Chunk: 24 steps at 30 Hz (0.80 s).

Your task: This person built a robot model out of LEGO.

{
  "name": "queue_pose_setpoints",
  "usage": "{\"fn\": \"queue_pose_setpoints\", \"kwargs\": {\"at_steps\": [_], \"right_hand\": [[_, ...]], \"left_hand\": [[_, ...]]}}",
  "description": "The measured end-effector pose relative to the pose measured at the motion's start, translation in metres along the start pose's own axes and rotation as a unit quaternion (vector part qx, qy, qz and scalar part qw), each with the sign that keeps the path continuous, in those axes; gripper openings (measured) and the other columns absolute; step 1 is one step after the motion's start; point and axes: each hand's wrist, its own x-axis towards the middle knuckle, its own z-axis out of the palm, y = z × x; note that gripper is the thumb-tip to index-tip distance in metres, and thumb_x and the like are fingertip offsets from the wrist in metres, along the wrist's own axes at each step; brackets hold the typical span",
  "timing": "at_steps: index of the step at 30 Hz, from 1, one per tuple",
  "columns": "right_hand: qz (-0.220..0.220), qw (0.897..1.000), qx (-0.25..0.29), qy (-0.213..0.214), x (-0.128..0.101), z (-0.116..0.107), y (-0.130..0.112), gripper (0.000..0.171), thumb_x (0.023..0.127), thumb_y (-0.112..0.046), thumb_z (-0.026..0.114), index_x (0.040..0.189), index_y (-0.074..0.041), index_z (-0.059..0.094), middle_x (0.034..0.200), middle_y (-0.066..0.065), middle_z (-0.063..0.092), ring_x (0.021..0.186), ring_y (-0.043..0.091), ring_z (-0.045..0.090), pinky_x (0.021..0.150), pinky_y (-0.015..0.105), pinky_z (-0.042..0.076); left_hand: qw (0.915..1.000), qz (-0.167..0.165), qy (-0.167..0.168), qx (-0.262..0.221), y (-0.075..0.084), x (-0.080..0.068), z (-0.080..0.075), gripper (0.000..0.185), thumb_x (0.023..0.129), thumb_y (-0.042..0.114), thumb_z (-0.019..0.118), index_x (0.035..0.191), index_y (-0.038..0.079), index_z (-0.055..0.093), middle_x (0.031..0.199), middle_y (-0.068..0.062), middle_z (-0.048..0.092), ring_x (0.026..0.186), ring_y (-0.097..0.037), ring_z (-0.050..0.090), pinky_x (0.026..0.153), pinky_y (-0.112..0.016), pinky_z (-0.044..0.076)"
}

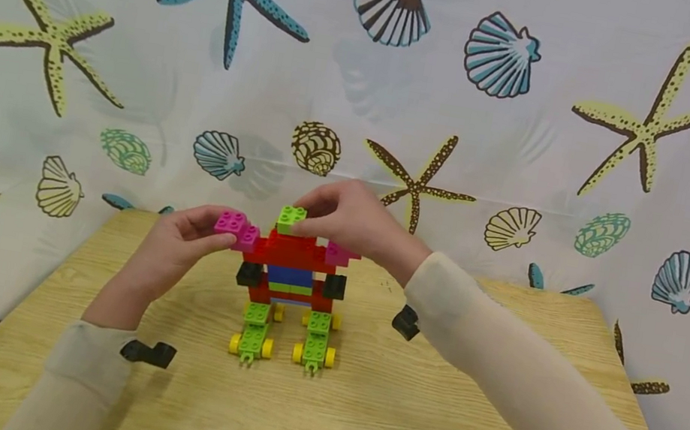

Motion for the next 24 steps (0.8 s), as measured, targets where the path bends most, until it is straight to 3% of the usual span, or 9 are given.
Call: {"fn": "queue_pose_setpoints", "kwargs": {"at_steps": [24], "right_hand": [[0.011,0.999,-0.047,-0.010,-0.0019,0.0035,-0.0066,0.030,0.100,-0.030,0.085,0.127,-0.017,0.083,0.120,0.001,0.085,0.112,0.022,0.077,0.109,0.046,0.063]], "left_hand": [[0.9999,0.005,0.002,0.012,-0.0027,0.0000,-0.0012,0.047,0.108,0.033,0.078,0.148,0.011,0.069,0.130,0.008,0.077,0.126,-0.011,0.070,0.104,-0.017,0.060]]}}
